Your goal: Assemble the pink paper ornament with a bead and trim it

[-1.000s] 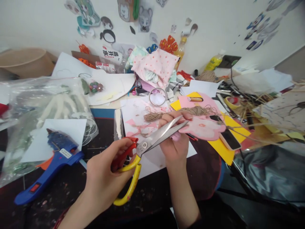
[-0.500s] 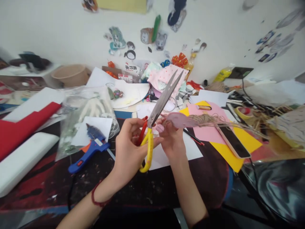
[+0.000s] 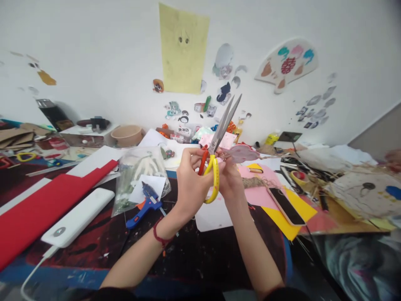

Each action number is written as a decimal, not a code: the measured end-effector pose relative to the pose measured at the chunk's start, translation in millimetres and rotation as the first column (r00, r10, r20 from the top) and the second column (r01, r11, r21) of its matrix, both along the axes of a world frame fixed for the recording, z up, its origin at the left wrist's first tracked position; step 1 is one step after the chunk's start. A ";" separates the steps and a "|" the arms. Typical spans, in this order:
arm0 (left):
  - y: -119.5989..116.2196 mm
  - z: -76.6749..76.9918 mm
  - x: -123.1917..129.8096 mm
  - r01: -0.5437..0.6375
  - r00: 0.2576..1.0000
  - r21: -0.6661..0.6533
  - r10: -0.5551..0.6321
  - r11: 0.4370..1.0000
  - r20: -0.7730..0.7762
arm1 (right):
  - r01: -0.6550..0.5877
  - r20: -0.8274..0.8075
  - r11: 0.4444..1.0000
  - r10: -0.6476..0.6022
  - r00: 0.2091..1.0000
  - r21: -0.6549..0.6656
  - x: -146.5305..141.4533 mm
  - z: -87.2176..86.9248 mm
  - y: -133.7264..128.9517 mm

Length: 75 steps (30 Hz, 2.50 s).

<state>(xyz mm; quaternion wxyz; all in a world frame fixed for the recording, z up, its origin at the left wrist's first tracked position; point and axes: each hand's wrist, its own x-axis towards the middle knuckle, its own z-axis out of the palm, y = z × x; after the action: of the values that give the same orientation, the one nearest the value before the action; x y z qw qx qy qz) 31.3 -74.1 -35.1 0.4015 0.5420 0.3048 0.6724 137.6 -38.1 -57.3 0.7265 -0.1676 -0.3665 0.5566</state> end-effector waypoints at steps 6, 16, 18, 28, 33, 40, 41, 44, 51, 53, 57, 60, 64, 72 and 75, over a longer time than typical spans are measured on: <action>31.2 22.6 3.5 -0.051 0.999 0.041 0.050 0.998 0.021 | -0.093 -0.055 0.996 0.092 0.994 -0.015 6.6 22.4 34.9; 96.2 30.1 -11.8 -0.370 0.820 0.317 0.467 0.873 -0.331 | -0.347 -0.062 0.883 0.346 0.936 -0.315 37.6 32.2 59.9; 102.4 27.3 -11.1 -0.401 0.797 0.339 0.507 0.851 -0.328 | -0.346 -0.062 0.872 0.347 0.936 -0.346 40.4 35.9 60.3; 111.5 33.8 -5.4 -0.441 0.814 0.399 0.546 0.804 -0.199 | -0.081 0.363 0.991 0.113 0.925 -0.104 35.9 56.2 63.5; 108.5 39.6 -12.5 -0.338 0.887 0.313 0.411 0.888 -0.208 | 0.155 0.532 0.984 -0.176 0.828 0.084 44.2 66.9 71.4; 106.3 43.7 -19.5 -0.218 0.952 0.195 0.252 0.956 -0.174 | 0.186 0.571 0.974 -0.228 0.789 0.132 51.7 65.5 77.7; 106.2 44.1 -19.6 -0.207 0.956 0.193 0.240 0.959 -0.169 | 0.186 0.577 0.972 -0.235 0.783 0.143 51.7 64.5 78.1; 105.6 44.4 -18.7 -0.240 0.941 0.238 0.286 0.941 -0.183 | 0.257 0.608 0.926 -0.375 0.700 0.275 48.4 63.4 75.4; 98.0 44.9 -13.4 -0.333 0.865 0.444 0.457 0.832 -0.208 | 0.464 0.549 0.625 -0.778 0.306 0.628 33.1 64.4 59.4; 96.0 45.3 -12.9 -0.293 0.875 0.472 0.432 0.832 -0.219 | 0.458 0.523 0.561 -0.823 0.220 0.690 32.2 63.9 55.8; 93.6 45.8 -12.7 -0.200 0.911 0.456 0.336 0.867 -0.239 | 0.432 0.514 0.525 -0.844 0.154 0.733 34.8 65.1 48.0; 92.5 45.7 -12.2 -0.175 0.927 0.420 0.293 0.891 -0.235 | 0.440 0.507 0.507 -0.852 0.129 0.741 37.1 67.6 41.9; 89.9 46.0 -10.6 -0.161 0.943 0.396 0.259 0.904 -0.208 | 0.436 0.485 0.452 -0.874 0.040 0.778 38.6 70.4 34.1; 81.5 48.9 -6.3 -0.176 0.949 0.362 0.256 0.915 -0.186 | 0.398 0.431 0.357 -0.895 -0.114 0.845 37.7 75.3 17.2; 80.7 48.9 -5.4 -0.138 0.967 0.381 0.207 0.914 -0.147 | 0.392 0.412 0.331 -0.900 -0.141 0.858 36.4 75.7 14.7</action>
<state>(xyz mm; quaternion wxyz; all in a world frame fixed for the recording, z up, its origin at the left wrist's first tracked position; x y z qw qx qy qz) 25.9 6.6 13.8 0.2018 0.6382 0.2564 0.6973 174.0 -23.4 18.4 0.5798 -0.4255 -0.6591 -0.2201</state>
